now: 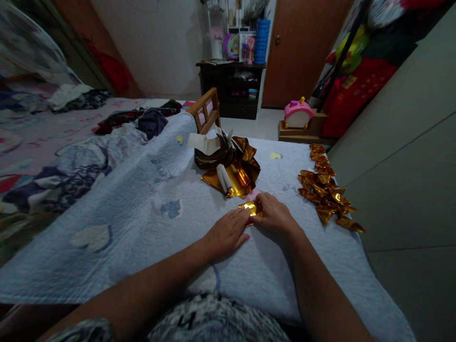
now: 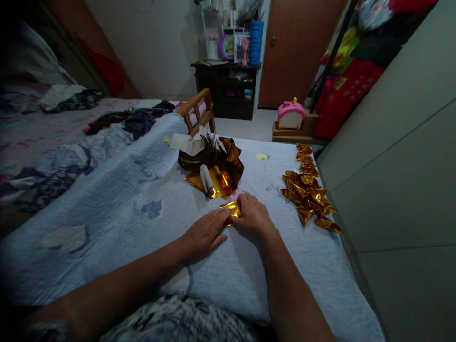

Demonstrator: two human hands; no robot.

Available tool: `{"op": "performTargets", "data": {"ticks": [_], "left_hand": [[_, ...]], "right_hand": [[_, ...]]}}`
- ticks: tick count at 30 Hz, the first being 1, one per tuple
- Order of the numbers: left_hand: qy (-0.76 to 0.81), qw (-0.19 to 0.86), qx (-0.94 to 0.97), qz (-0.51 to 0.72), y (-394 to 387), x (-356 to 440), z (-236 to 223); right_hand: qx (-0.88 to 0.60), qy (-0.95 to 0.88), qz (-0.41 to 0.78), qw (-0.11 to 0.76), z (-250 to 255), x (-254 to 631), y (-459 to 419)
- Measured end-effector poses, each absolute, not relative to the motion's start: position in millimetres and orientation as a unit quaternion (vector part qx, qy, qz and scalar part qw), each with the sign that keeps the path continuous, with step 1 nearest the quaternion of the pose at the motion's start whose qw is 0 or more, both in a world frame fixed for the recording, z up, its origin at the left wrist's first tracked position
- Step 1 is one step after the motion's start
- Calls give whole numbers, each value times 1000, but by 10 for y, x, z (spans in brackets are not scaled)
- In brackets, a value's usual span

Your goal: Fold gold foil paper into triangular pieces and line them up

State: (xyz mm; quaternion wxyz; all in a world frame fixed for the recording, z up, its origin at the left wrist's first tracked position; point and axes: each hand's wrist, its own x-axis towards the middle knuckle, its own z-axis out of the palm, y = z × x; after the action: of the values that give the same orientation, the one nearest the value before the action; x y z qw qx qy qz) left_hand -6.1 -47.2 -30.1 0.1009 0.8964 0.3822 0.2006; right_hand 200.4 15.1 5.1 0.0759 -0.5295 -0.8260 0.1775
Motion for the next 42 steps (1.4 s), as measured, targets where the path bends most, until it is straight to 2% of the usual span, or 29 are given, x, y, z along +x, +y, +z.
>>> {"op": "performTargets", "data": {"ticks": [8, 16, 24, 34, 42], "left_hand": [[335, 30, 919, 207, -535, -40, -240], [317, 6, 917, 242, -529, -23, -258], [322, 10, 913, 251, -525, -14, -269], [344, 29, 910, 228, -457, 78, -145], [372, 19, 895, 246, -432, 150, -219]], "right_hand": [[-514, -823, 220, 101, -15, 2089, 219], [-560, -760, 220, 246, -124, 2136, 320], [-552, -760, 297, 174, -20, 2144, 295], [-570, -763, 264, 151, -98, 2119, 282], [-586, -749, 276, 141, -66, 2101, 281]]}}
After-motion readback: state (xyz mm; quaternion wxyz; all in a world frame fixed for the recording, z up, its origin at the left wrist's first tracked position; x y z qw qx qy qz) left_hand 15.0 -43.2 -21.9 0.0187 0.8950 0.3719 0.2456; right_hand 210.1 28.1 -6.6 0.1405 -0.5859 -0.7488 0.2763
